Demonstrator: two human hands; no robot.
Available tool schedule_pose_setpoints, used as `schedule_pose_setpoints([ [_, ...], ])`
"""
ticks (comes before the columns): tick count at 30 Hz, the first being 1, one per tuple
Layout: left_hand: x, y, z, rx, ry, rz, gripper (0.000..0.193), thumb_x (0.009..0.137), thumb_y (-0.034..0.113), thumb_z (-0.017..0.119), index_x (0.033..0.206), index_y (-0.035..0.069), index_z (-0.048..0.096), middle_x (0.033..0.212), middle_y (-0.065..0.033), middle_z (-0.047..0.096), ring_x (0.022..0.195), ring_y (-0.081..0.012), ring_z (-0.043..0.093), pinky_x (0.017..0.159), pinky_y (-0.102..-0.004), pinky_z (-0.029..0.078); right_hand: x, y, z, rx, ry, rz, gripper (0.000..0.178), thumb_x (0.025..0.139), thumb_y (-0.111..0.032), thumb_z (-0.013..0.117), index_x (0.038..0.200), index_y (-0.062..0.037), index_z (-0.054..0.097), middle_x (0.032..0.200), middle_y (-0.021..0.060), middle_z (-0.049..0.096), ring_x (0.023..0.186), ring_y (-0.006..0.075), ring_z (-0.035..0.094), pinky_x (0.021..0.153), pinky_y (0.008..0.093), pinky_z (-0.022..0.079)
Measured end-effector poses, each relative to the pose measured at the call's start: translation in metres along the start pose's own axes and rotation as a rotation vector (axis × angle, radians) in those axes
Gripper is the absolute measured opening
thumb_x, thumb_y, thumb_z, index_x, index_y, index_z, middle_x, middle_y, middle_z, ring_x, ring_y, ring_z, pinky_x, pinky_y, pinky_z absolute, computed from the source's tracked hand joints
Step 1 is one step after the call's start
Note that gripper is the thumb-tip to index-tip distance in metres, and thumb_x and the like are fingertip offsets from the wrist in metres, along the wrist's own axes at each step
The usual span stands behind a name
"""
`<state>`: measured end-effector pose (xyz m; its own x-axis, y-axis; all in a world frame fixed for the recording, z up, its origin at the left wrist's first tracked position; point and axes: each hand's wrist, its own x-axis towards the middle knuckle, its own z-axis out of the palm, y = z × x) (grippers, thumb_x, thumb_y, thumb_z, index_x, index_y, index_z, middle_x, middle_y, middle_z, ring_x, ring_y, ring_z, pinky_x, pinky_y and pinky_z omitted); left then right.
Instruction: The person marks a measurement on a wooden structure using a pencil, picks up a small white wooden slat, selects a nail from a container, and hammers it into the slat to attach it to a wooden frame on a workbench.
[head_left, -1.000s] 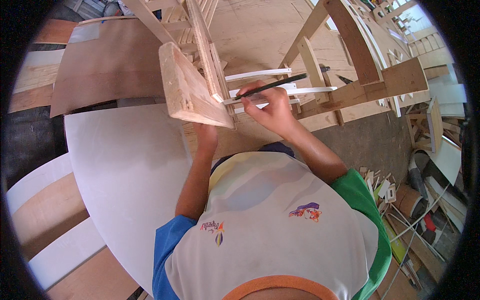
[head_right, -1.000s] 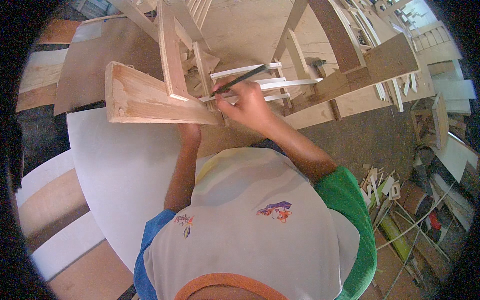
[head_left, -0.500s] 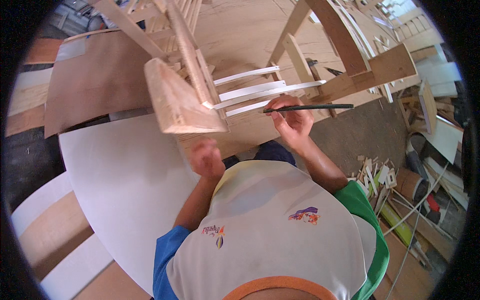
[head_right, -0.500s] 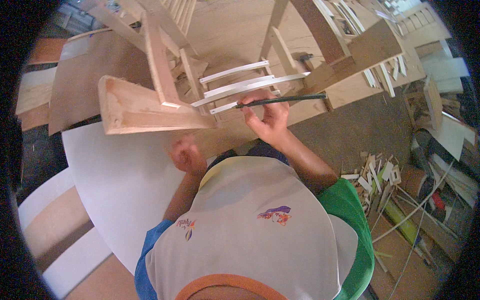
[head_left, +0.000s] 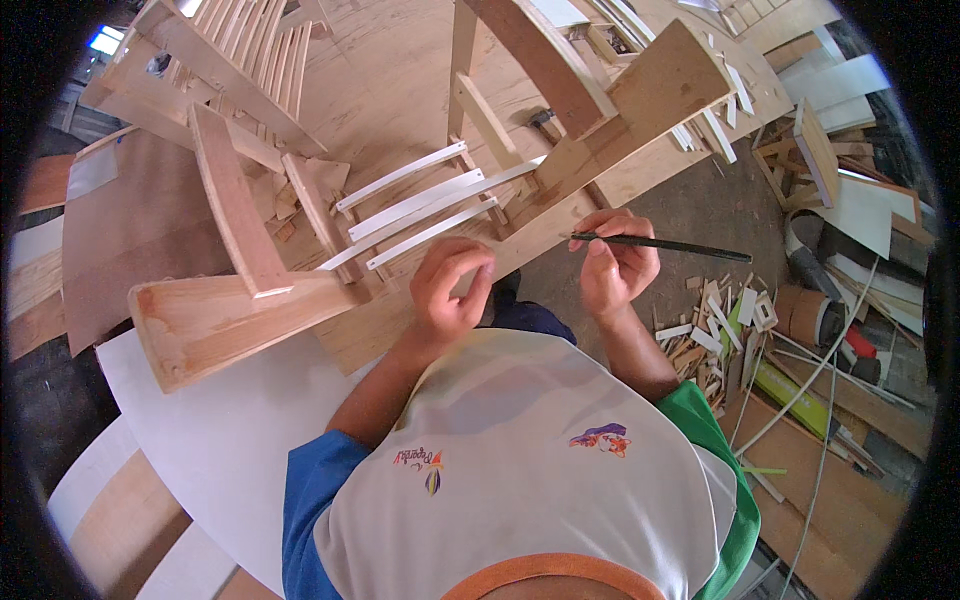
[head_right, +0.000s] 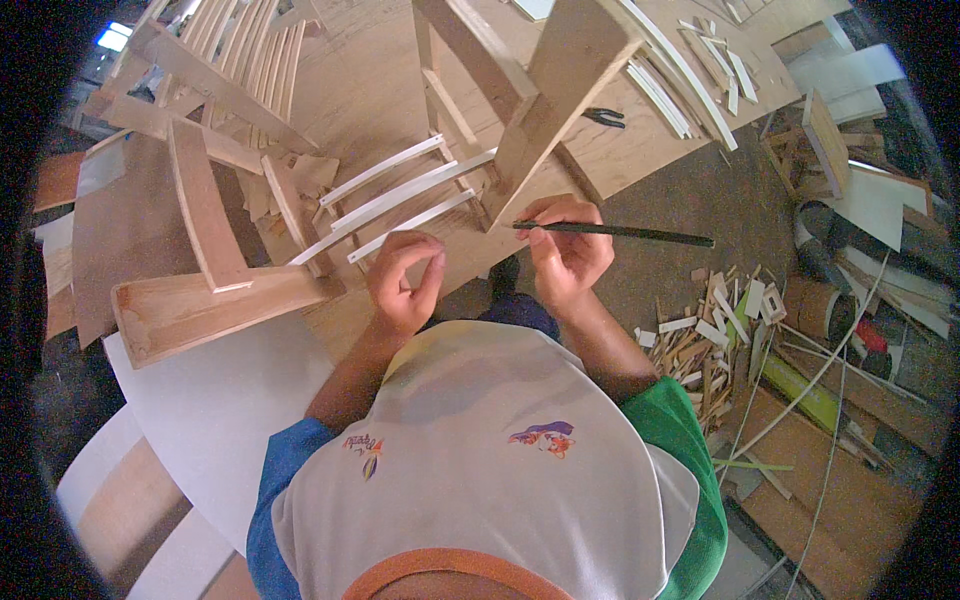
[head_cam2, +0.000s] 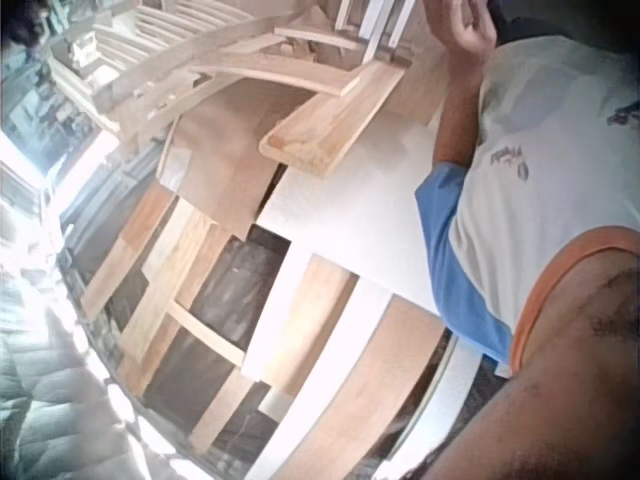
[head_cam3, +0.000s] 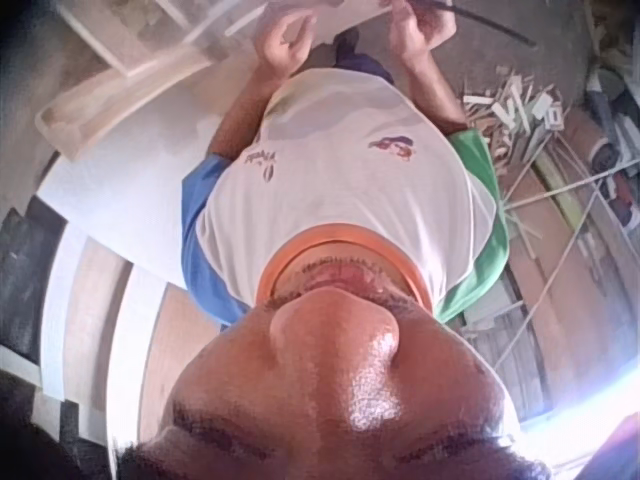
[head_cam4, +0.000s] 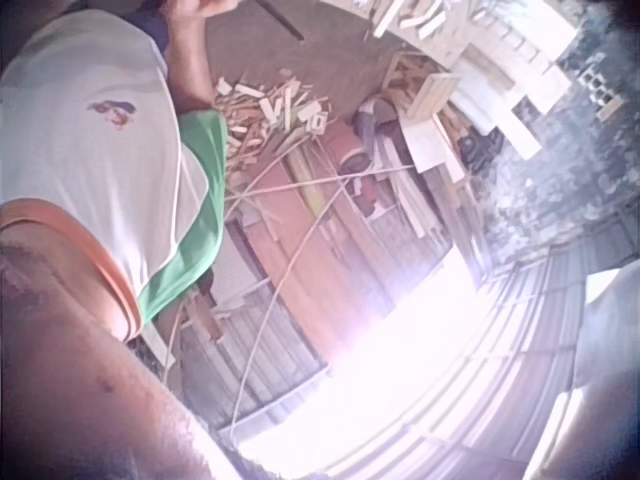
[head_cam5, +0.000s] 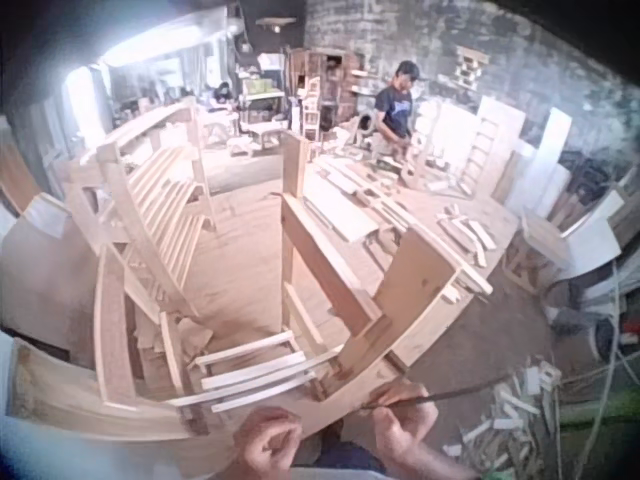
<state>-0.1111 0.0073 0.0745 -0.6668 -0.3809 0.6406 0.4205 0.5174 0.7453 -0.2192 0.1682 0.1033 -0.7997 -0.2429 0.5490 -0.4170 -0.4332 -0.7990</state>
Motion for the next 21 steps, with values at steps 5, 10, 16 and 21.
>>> schedule_pose_setpoints([
  [5,0.038,-0.007,0.020,0.152,0.087,0.067,0.023,0.074,-0.009,0.069,0.094,0.002,0.065,0.088,-0.0120,0.066,0.081,-0.0261,0.064,0.071,-0.0328,0.051,0.030,0.016,-0.034,0.044,0.052,-0.015,0.012,0.087,-0.001,0.058,0.095,0.0036,0.050,0.089,0.0205,0.060,0.070,0.0189,0.059,0.062,0.0297,0.052],
  [10,0.044,-0.013,0.029,0.216,0.147,0.037,0.021,0.075,-0.009,0.068,0.092,0.002,0.065,0.088,-0.0115,0.067,0.082,-0.0245,0.064,0.071,-0.0324,0.051,0.063,0.037,-0.051,0.083,0.058,0.082,0.009,0.086,0.004,0.055,0.094,0.0021,0.051,0.090,0.0157,0.060,0.071,0.0180,0.058,0.066,0.0293,0.049],
  [16,0.051,-0.005,0.040,0.409,0.047,-0.005,0.024,0.075,-0.005,0.069,0.096,0.006,0.068,0.091,-0.0090,0.068,0.084,-0.0257,0.064,0.075,-0.0349,0.050,0.078,0.077,-0.060,-0.130,-0.200,0.284,0.025,0.088,-0.002,0.059,0.112,0.0027,0.056,0.105,0.0088,0.062,0.097,0.0178,0.058,0.086,0.0319,0.046],
  [21,0.056,-0.008,0.043,0.587,0.001,-0.048,0.021,0.076,0.004,0.071,0.096,0.007,0.069,0.094,-0.0065,0.065,0.088,-0.0266,0.060,0.079,-0.0395,0.046,0.078,0.119,-0.083,-0.406,-0.519,0.331,0.031,0.088,-0.010,0.064,0.116,0.0010,0.058,0.115,0.0128,0.060,0.109,0.0234,0.056,0.094,0.0378,0.043],
])
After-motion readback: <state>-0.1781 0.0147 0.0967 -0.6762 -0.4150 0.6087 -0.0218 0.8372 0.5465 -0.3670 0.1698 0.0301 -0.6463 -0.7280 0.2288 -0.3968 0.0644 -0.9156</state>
